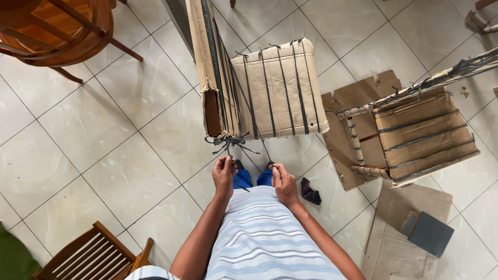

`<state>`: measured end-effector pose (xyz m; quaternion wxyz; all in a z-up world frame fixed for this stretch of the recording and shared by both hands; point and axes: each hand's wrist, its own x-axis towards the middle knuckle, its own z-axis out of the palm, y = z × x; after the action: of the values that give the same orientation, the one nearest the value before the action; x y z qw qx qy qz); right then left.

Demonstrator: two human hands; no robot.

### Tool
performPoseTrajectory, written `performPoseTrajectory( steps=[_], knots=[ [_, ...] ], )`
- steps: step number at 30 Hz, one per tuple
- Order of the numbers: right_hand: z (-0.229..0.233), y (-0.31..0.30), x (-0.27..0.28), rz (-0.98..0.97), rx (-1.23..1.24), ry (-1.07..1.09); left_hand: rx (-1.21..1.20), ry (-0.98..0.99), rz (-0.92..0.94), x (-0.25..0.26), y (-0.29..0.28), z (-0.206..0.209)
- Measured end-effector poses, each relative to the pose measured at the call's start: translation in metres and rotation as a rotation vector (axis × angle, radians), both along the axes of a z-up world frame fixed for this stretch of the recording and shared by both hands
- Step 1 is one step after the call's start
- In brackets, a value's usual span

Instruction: Securing cardboard padding to wooden chair frames using thin black plastic ties.

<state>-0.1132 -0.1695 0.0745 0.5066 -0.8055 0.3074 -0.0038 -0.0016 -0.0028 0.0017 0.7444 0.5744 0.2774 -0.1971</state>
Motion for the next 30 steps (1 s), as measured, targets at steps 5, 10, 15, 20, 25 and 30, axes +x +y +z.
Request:
performPoseTrajectory(
  steps=[5,10,15,20,25,30],
  knots=[
    [-0.005,0.004,-0.003,0.045,0.006,-0.011,-0.004,0.009,-0.002,-0.003,-0.001,0.007],
    [0.0,0.009,-0.001,0.124,-0.001,-0.003,-0.007,0.012,-0.011,-0.006,0.0,0.01],
    [0.008,0.014,0.005,0.293,-0.057,0.034,-0.053,0.042,-0.072,-0.008,0.001,0.012],
    [0.001,0.019,0.011,0.392,-0.096,0.048,-0.073,0.07,-0.113,-0.009,0.001,0.015],
    [0.0,0.023,0.015,0.454,-0.105,0.018,-0.087,0.09,-0.146,-0.007,0.001,0.015],
    [0.009,0.027,0.021,0.499,-0.105,-0.003,-0.138,0.156,-0.185,-0.002,0.0,0.021]
  ],
)
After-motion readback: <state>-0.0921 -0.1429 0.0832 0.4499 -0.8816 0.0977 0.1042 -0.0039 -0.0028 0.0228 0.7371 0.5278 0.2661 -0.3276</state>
